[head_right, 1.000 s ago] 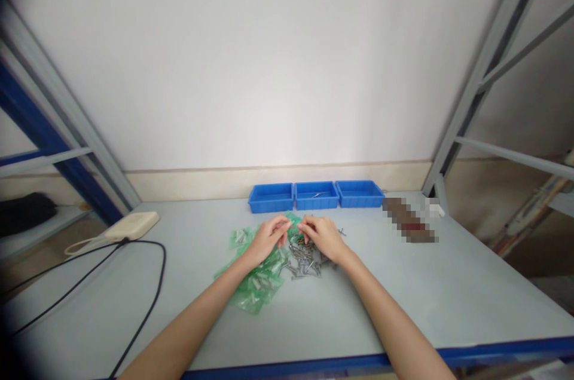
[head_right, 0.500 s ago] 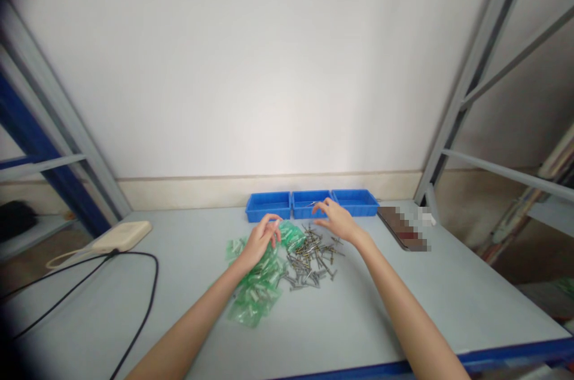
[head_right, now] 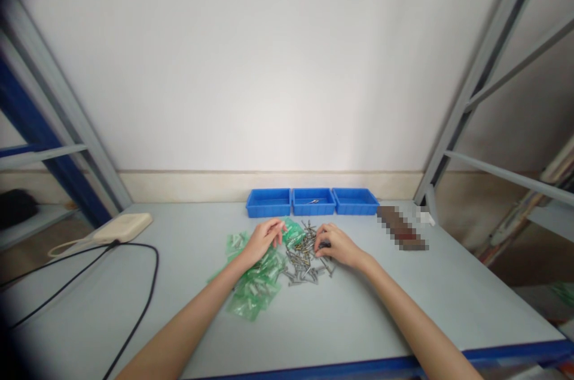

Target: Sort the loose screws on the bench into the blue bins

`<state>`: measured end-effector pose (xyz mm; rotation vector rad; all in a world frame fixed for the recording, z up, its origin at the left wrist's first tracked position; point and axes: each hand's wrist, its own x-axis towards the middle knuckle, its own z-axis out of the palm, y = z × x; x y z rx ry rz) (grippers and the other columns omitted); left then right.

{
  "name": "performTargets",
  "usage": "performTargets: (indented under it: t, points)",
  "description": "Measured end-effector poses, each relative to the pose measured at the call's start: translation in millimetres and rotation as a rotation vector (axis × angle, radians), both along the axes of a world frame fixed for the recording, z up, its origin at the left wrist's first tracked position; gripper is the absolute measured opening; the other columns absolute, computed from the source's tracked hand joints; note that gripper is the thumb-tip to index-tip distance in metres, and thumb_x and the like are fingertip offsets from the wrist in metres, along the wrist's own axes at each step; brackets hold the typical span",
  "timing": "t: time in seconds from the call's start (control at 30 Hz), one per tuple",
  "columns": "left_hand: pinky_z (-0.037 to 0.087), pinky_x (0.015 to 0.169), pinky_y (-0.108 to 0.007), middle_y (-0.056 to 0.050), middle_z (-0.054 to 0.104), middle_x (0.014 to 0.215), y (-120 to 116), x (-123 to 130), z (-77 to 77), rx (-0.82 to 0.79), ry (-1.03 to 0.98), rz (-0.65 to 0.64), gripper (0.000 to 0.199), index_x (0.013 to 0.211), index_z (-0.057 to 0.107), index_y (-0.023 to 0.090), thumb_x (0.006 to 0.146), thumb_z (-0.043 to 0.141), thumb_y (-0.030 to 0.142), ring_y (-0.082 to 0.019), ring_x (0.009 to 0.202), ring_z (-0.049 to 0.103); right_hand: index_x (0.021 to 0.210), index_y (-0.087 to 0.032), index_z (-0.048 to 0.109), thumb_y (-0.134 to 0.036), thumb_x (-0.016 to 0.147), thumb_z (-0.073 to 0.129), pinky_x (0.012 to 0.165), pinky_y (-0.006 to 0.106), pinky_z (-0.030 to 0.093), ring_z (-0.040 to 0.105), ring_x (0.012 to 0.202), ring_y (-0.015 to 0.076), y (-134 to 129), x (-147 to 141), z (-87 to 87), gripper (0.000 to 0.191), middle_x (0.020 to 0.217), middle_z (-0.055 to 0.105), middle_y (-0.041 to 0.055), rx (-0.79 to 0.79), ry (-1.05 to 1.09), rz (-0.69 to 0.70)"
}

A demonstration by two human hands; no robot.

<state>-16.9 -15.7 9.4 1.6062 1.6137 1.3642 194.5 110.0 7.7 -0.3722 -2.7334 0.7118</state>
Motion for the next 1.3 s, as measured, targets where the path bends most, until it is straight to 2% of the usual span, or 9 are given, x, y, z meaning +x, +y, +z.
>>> performTargets:
  t: [0.13, 0.23, 0.33, 0.4, 0.6, 0.87, 0.97, 1.07, 1.3]
  points:
    - [0.036, 0.05, -0.022, 0.002, 0.053, 0.054, -0.8, 0.9, 1.0, -0.007, 0.028, 0.007, 0.034, 0.076, 0.054, 0.016, 0.086, 0.037, 0.043, -0.012, 0.047, 0.047, 0.073, -0.019, 0.066, -0.033, 0.075, 0.064, 0.082, 0.03, 0.04, 0.053, 0.091, 0.0193, -2.6, -0.9, 1.7, 0.015, 0.09, 0.059, 0.0054, -0.028, 0.024, -0.032]
    - [0.035, 0.05, -0.022, 0.002, 0.052, 0.054, -2.9, 3.7, 3.2, -0.019, 0.029, -0.023, 0.032, 0.075, 0.053, 0.016, 0.086, 0.039, 0.042, -0.011, 0.047, 0.047, 0.075, -0.017, 0.064, -0.035, 0.077, 0.061, 0.079, 0.029, 0.041, 0.056, 0.084, 0.0179, -4.0, -8.6, 8.9, 0.019, 0.084, 0.062, 0.0045, -0.111, 0.133, -0.072]
    - [0.033, 0.047, -0.02, 0.005, 0.046, 0.05, -5.5, 6.6, 5.0, -0.034, 0.035, -0.057, 0.031, 0.084, 0.054, 0.016, 0.084, 0.043, 0.045, -0.01, 0.045, 0.043, 0.077, -0.016, 0.061, -0.035, 0.078, 0.058, 0.062, 0.025, 0.043, 0.057, 0.064, 0.0148, -7.3, -25.6, 16.2, 0.02, 0.068, 0.063, 0.0019, -0.264, 0.232, -0.141]
    - [0.03, 0.045, -0.02, 0.007, 0.042, 0.048, -6.7, 7.6, 5.4, -0.048, 0.057, -0.072, 0.03, 0.088, 0.054, 0.016, 0.083, 0.046, 0.045, -0.009, 0.043, 0.038, 0.077, -0.016, 0.061, -0.034, 0.078, 0.057, 0.055, 0.023, 0.041, 0.055, 0.055, 0.0131, -12.7, -38.7, 18.2, 0.018, 0.061, 0.061, 0.0, -0.304, 0.278, -0.167]
    - [0.028, 0.047, -0.02, 0.006, 0.038, 0.046, -7.1, 5.8, 4.7, -0.047, 0.101, -0.086, 0.034, 0.069, 0.054, 0.015, 0.086, 0.041, 0.041, -0.008, 0.044, 0.035, 0.074, -0.018, 0.063, -0.032, 0.076, 0.058, 0.058, 0.023, 0.04, 0.055, 0.059, 0.0135, -34.2, -55.3, 12.8, 0.015, 0.063, 0.062, -0.0007, -0.229, 0.355, -0.217]
    - [0.033, 0.05, -0.02, 0.005, 0.045, 0.05, -7.4, 8.8, 4.9, -0.051, 0.01, -0.129, 0.034, 0.075, 0.056, 0.015, 0.087, 0.039, 0.042, -0.009, 0.045, 0.041, 0.077, -0.016, 0.063, -0.035, 0.077, 0.057, 0.061, 0.024, 0.041, 0.056, 0.063, 0.0146, -31.6, -47.2, 6.2, 0.02, 0.069, 0.065, 0.0011, -0.375, 0.389, -0.209]
    - [0.032, 0.047, -0.02, 0.005, 0.043, 0.049, -7.0, 9.4, 4.3, -0.057, -0.025, -0.141, 0.035, 0.077, 0.057, 0.014, 0.086, 0.04, 0.044, -0.009, 0.044, 0.04, 0.073, -0.016, 0.06, -0.038, 0.081, 0.052, 0.061, 0.024, 0.04, 0.056, 0.062, 0.0146, -31.5, -46.6, 4.6, 0.024, 0.066, 0.063, 0.001, -0.353, 0.385, -0.196]
    - [0.032, 0.046, -0.02, 0.005, 0.042, 0.047, -5.9, 10.2, 3.9, -0.043, -0.037, -0.131, 0.036, 0.077, 0.057, 0.014, 0.085, 0.042, 0.045, -0.009, 0.043, 0.039, 0.072, -0.017, 0.06, -0.037, 0.086, 0.044, 0.063, 0.024, 0.039, 0.056, 0.064, 0.0141, -35.0, -45.2, 6.8, 0.029, 0.067, 0.062, 0.0003, -0.263, 0.353, -0.179]
    - [0.03, 0.045, -0.019, 0.006, 0.042, 0.047, -6.0, 13.0, 10.9, -0.012, -0.021, -0.034, 0.033, 0.072, 0.057, 0.014, 0.079, 0.051, 0.045, -0.008, 0.042, 0.038, 0.06, -0.018, 0.056, -0.039, 0.09, 0.034, 0.063, 0.024, 0.036, 0.054, 0.059, 0.0142, -38.8, -41.4, 11.2, 0.044, 0.058, 0.059, -0.0005, -0.135, 0.236, -0.234]
